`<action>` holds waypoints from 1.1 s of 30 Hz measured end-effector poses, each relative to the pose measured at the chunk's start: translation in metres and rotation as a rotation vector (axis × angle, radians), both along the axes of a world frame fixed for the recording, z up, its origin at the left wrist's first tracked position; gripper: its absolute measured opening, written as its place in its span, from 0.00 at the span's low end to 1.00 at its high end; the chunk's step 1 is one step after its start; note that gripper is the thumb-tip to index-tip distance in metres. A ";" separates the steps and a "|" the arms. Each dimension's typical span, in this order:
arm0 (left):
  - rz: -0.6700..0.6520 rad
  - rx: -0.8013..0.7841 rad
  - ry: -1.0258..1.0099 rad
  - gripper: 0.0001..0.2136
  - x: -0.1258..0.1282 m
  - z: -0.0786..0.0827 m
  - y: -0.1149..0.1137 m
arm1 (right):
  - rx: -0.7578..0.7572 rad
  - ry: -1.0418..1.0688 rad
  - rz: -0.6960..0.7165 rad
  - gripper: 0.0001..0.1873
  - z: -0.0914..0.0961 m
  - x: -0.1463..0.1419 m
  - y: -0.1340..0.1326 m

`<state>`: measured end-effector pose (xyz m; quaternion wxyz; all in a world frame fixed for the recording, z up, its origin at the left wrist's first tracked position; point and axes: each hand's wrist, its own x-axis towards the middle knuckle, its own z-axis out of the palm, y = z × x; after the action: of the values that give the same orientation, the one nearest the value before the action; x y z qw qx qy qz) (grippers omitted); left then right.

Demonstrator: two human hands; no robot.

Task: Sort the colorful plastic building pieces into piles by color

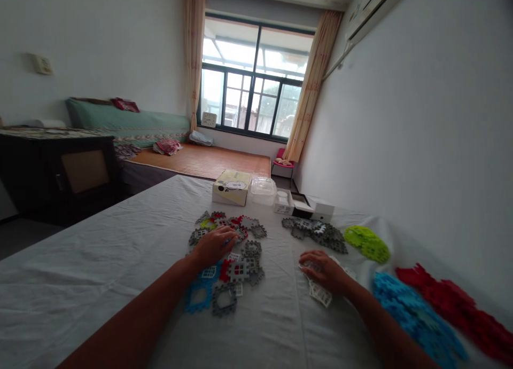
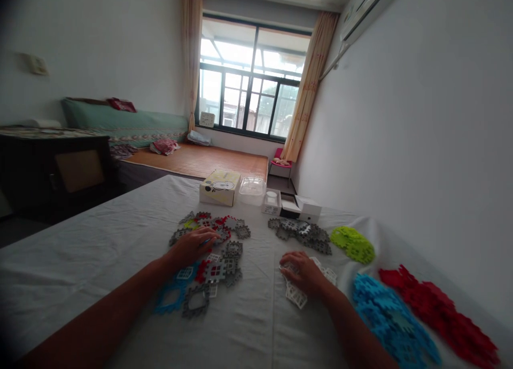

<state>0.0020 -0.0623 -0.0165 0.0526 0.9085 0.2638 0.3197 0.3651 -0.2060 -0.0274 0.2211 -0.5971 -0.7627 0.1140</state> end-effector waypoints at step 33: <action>0.099 0.034 0.023 0.12 -0.007 0.001 0.002 | 0.010 -0.141 0.181 0.18 0.023 -0.130 0.075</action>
<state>-0.0047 -0.0600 -0.0153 0.0185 0.8988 0.3036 0.3158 0.2353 -0.1309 -0.0042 0.1587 -0.5310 -0.8278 0.0874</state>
